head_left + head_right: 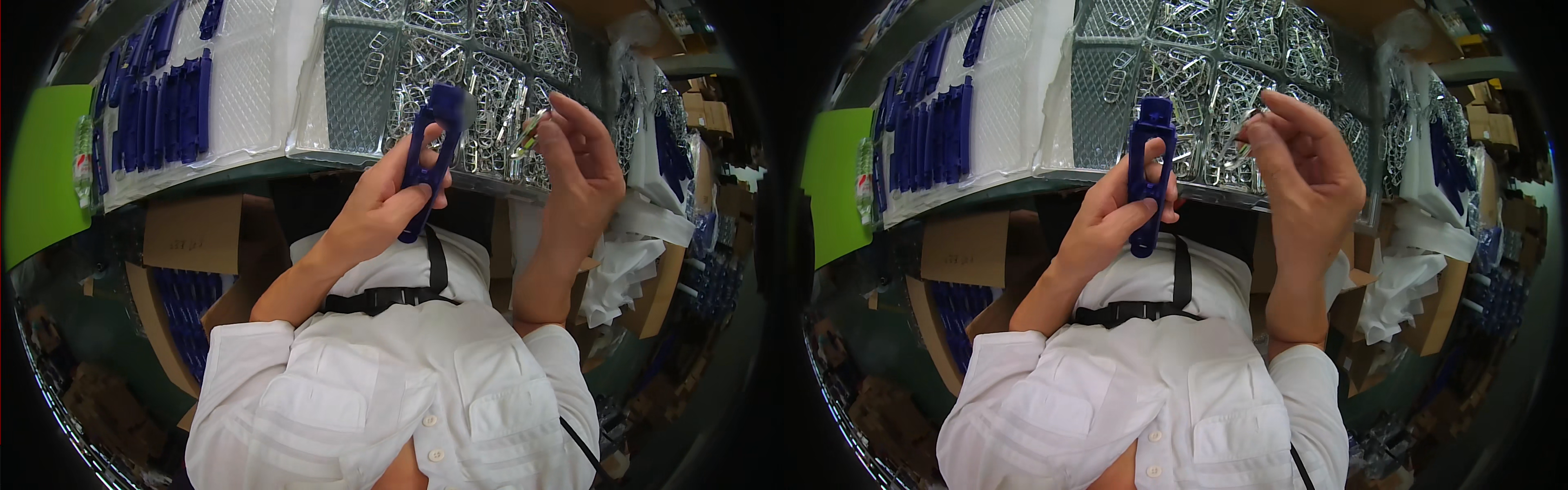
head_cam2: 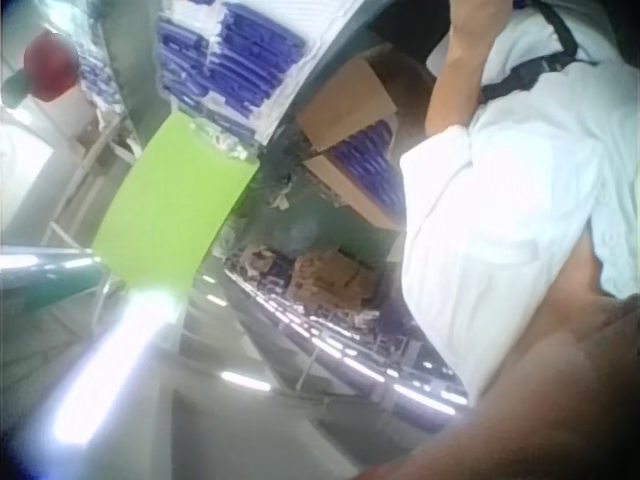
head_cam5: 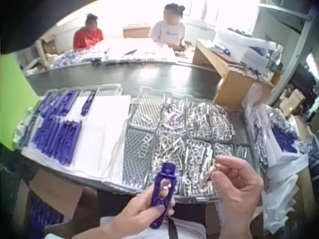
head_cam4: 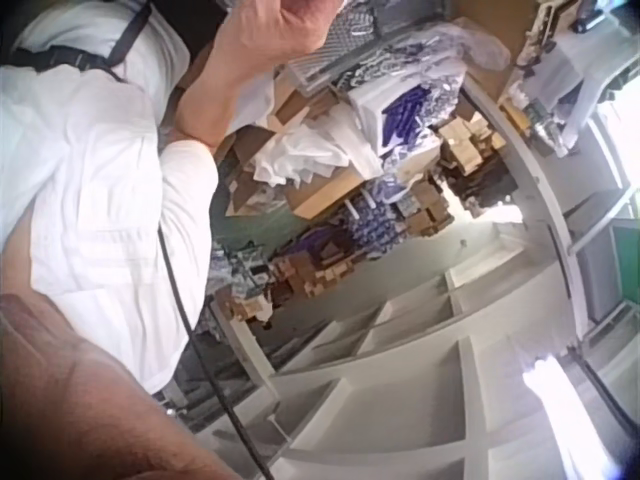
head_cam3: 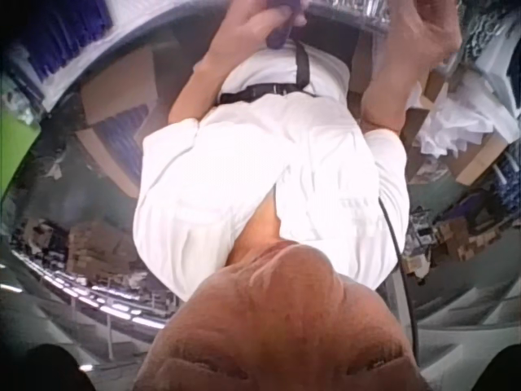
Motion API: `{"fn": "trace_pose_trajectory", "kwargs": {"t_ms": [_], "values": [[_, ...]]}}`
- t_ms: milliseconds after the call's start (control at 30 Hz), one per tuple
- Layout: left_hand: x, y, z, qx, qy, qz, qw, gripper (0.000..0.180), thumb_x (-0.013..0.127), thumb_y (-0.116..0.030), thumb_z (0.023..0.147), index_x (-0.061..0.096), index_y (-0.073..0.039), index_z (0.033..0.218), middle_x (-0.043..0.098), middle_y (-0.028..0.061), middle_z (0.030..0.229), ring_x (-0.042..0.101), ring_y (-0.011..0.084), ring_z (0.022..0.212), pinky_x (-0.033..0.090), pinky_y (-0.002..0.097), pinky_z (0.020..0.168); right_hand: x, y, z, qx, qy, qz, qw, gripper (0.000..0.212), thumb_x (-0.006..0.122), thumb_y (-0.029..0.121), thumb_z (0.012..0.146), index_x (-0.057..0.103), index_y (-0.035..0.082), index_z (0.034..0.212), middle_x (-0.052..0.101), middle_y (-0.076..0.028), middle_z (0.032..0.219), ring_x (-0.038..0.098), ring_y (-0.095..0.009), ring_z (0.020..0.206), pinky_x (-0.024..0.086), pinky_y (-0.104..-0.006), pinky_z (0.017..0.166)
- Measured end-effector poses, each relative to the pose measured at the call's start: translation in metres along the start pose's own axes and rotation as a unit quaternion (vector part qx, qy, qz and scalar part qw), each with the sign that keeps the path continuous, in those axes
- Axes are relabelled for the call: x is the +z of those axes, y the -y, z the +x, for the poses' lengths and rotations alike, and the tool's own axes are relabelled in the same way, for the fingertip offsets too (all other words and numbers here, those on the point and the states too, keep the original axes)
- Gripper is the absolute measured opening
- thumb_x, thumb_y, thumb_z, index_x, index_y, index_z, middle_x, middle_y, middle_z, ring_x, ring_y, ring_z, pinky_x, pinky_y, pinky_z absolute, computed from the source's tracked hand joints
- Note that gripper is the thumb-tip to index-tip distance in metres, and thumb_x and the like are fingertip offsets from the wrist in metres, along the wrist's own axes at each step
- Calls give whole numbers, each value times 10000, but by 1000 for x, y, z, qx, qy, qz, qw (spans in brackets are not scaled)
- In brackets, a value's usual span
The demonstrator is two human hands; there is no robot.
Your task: Assembling blue plastic housings by manually inserting metal components and organizing them into trays.
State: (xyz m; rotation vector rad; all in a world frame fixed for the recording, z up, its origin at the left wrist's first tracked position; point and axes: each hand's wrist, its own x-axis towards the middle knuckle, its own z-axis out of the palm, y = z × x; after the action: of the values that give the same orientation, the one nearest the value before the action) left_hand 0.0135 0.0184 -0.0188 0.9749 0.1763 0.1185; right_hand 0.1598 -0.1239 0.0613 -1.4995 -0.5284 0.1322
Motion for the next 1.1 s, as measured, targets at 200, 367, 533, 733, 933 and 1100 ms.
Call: {"fn": "trace_pose_trajectory", "kwargs": {"t_ms": [200, 367, 533, 733, 933, 1100], "values": [[8, 4, 1, -4, -38, 52, 998, 600, 469, 98, 1025, 320, 20, 1601, 594, 93, 1210, 633, 175, 1118, 559, 326, 972, 13, -7, -15, -29, 95, -61, 993, 136, 745, -63, 892, 752, -5, 1015, 731, -72, 1038, 676, -106, 882, 541, -240, 744], [11, 9, -2, 53, -67, 58, 995, 543, 489, 82, 1016, 425, 7, 1550, 666, 118, 1220, 690, 158, 1039, 582, 280, 860, 22, -16, -19, -154, 108, -258, 948, 160, 788, -64, 828, 750, -9, 974, 658, -117, 1138, 650, -187, 981, 524, -298, 862], [9, 9, -3, 38, -69, 70, 994, 529, 497, 70, 1019, 433, 5, 1540, 688, 126, 1195, 699, 146, 976, 580, 276, 842, 25, -27, -18, -197, 91, -300, 929, 158, 810, -52, 796, 746, -21, 936, 642, -136, 1160, 633, -237, 1015, 523, -337, 885], [7, 7, -2, 33, -85, 93, 991, 512, 496, 48, 1026, 445, -3, 1533, 710, 111, 1139, 662, 106, 857, 552, 250, 771, 30, -29, -17, -206, 95, -314, 922, 161, 811, -51, 785, 729, -29, 921, 643, -148, 1164, 632, -265, 1025, 525, -350, 900], [7, 12, -1, 38, -88, 94, 991, 506, 493, 33, 1026, 450, -4, 1529, 705, 73, 1048, 601, 87, 784, 528, 239, 718, 32, -32, -12, -224, 104, -363, 899, 140, 807, -9, 782, 714, -5, 885, 661, -157, 1181, 651, -306, 1030, 548, -386, 859], [7, 16, -2, 25, -97, 78, 992, 499, 512, 7, 1025, 461, -3, 1521, 694, 56, 1006, 587, 84, 766, 521, 239, 697, 33, -34, -13, -243, 114, -392, 880, 137, 799, 35, 795, 677, 24, 856, 663, -156, 1193, 669, -319, 1024, 572, -403, 775]]}}
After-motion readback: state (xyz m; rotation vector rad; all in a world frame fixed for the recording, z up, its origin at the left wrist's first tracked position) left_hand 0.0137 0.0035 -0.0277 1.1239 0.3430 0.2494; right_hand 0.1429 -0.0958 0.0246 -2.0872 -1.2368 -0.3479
